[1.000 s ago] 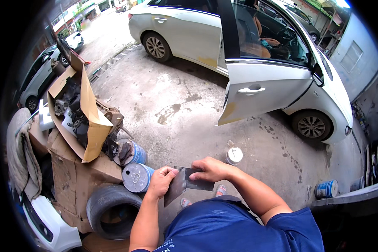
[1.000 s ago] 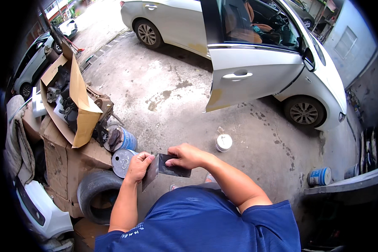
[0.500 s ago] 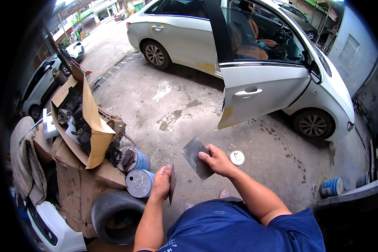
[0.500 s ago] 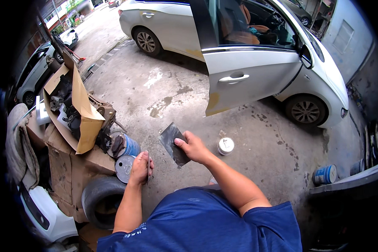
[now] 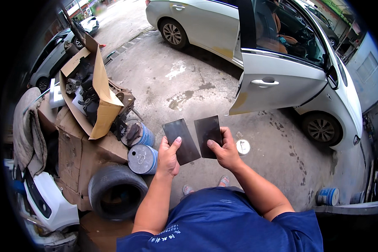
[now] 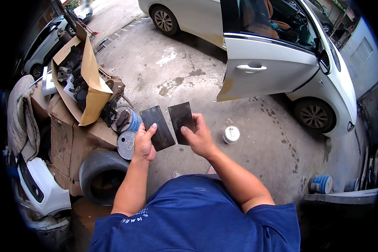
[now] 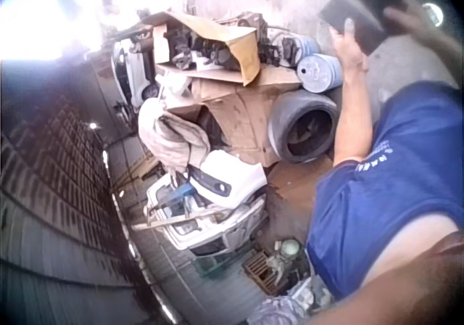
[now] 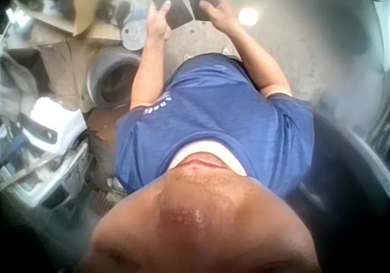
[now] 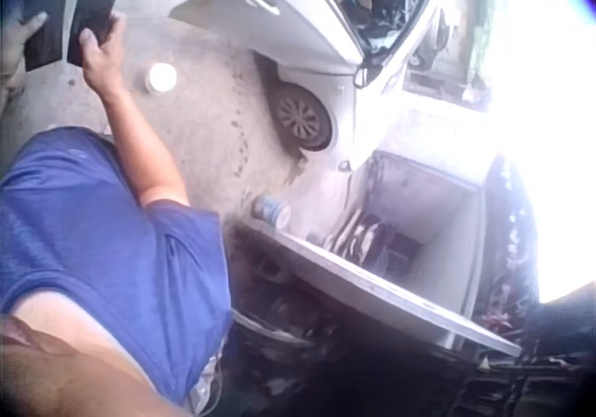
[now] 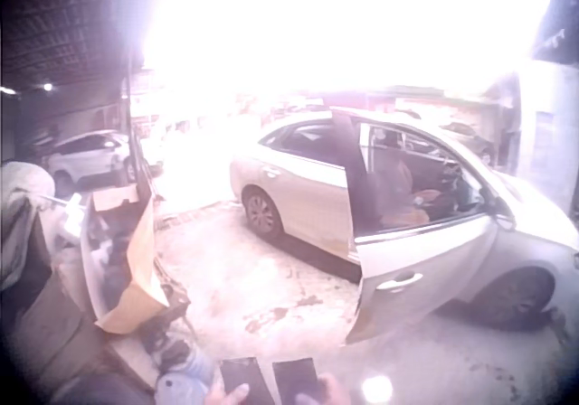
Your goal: The person mixes body filler with a hardener on a spreader, then applies the mixture to a damaged area on a white car door using a putty knife. The person smooths the filler over the surface to prepare it for further finishing.
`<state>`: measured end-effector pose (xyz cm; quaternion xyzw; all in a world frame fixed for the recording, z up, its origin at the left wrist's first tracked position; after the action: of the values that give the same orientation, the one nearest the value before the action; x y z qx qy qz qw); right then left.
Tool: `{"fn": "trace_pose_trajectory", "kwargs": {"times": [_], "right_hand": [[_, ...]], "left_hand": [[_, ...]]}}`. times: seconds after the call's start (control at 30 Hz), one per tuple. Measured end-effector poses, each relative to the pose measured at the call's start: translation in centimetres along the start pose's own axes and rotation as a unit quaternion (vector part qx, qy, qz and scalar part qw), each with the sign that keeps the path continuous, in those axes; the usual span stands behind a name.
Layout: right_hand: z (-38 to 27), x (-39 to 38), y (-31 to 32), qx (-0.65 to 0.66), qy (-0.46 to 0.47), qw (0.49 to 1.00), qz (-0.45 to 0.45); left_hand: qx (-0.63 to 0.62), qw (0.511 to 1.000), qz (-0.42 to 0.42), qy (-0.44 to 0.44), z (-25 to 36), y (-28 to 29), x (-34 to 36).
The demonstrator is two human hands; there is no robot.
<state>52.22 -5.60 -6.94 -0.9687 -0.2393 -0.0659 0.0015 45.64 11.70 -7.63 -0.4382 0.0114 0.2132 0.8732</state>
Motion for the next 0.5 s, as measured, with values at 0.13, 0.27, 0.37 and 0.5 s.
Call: {"fn": "trace_pose_trajectory", "kwargs": {"times": [0.13,0.27,0.37,0.5], "right_hand": [[-0.9,-0.6,-1.7,0.045,0.027,0.998,-0.022],[-1.3,-0.8,-2.1,0.013,0.033,0.997,-0.069],[-2.0,-1.3,-2.6,-0.066,0.068,0.994,-0.051],[-1.8,-1.3,-2.6,-0.108,0.102,0.988,-0.04]], "left_hand": [[-0.029,0.999,-0.005,0.019,-0.2,-1.0,-0.6],[-0.024,0.999,-0.029,-0.025,0.5,-2.0,-0.9],[-0.028,0.997,-0.035,-0.064,0.5,-1.8,-0.8],[-0.001,0.992,-0.027,-0.123,-0.2,-3.0,-1.0]]}}
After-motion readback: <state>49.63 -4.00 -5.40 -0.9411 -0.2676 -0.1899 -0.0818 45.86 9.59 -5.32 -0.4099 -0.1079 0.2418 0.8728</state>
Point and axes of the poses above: each hand's wrist, its own x-axis towards the middle knuckle, its own y-axis out of the back of the hand, z = x × y, the point moved 3 cm from there along x, towards the middle knuckle, and after that the axes turned 13 degrees about -x, right-handed, at the moved point
